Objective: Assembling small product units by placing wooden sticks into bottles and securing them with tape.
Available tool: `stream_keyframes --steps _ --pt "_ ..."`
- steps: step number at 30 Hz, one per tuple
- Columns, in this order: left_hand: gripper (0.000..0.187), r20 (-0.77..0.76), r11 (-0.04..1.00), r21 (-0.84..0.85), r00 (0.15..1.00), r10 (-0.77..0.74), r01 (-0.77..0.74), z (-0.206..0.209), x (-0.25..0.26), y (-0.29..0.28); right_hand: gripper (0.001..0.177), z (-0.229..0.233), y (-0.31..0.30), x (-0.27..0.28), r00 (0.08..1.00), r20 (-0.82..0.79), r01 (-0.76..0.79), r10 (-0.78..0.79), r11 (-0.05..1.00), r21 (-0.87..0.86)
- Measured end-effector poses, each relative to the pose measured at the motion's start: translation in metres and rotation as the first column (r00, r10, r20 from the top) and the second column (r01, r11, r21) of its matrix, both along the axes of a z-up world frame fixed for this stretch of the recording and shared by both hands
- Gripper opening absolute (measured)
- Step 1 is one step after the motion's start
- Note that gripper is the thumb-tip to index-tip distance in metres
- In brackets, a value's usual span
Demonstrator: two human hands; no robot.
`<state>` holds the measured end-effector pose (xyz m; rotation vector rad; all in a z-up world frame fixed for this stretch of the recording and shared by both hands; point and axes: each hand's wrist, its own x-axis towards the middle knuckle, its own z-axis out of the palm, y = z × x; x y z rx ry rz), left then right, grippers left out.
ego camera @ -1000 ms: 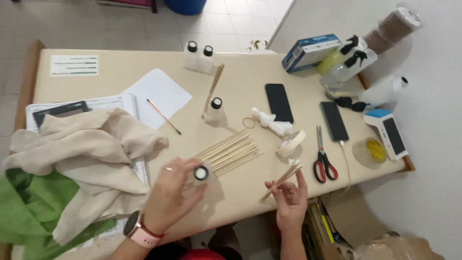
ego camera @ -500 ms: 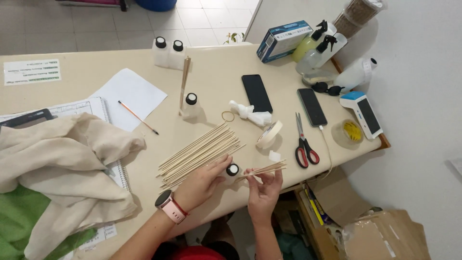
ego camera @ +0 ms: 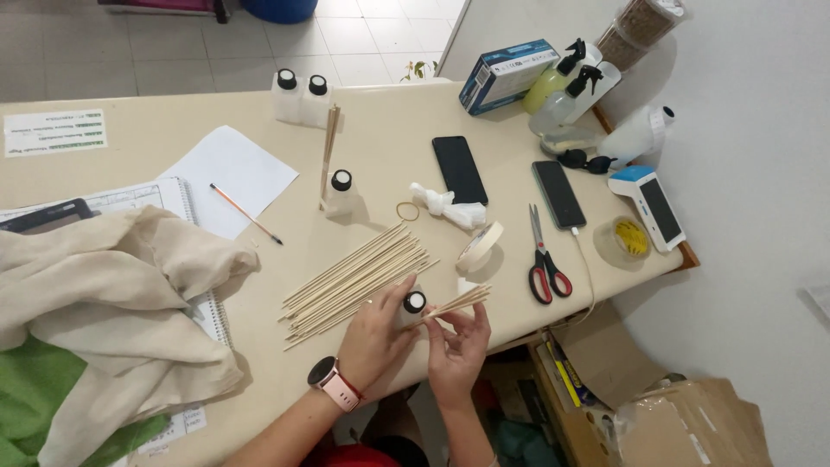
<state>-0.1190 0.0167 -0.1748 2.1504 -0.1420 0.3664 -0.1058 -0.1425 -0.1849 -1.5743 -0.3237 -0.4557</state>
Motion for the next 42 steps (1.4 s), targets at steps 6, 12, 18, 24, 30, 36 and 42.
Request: stream_keyframes --steps 6,12,18,24,30,36,42 --pt "0.107 -0.066 0.992 -0.123 0.998 0.012 -0.020 -0.008 0.001 0.005 0.082 -0.010 -0.003 0.001 1.000 -0.010 0.004 -0.004 1.000 0.000" --pt "0.084 -0.036 0.991 -0.131 0.999 0.021 -0.026 -0.006 0.006 0.005 0.082 -0.015 -0.009 0.004 0.992 0.095 -0.072 0.078 0.995 -0.066" --pt "0.070 -0.038 0.995 -0.092 0.998 0.039 -0.043 -0.009 0.006 0.003 0.086 -0.001 -0.006 0.002 0.988 0.132 -0.063 0.075 0.994 -0.092" --pt "0.070 -0.084 0.984 -0.170 0.996 0.032 -0.046 0.009 0.004 0.009 0.075 0.028 -0.015 0.000 0.991 -0.108 -0.072 0.082 0.993 0.093" --pt "0.045 -0.469 0.841 -0.536 0.855 -0.221 -0.076 0.051 -0.013 0.030 0.014 0.042 -0.049 -0.005 0.956 -0.292 0.050 -0.041 0.999 0.021" --pt "0.048 -0.542 0.880 -0.472 0.803 -0.250 -0.044 0.036 -0.021 0.042 0.020 0.041 -0.055 -0.010 0.907 -0.380 -0.172 0.180 0.984 0.055" --pt "0.051 -0.617 0.946 -0.323 0.767 -0.180 -0.038 0.049 -0.024 0.046 0.021 0.039 -0.041 -0.009 0.822 -0.436 -0.290 0.365 0.929 0.231"
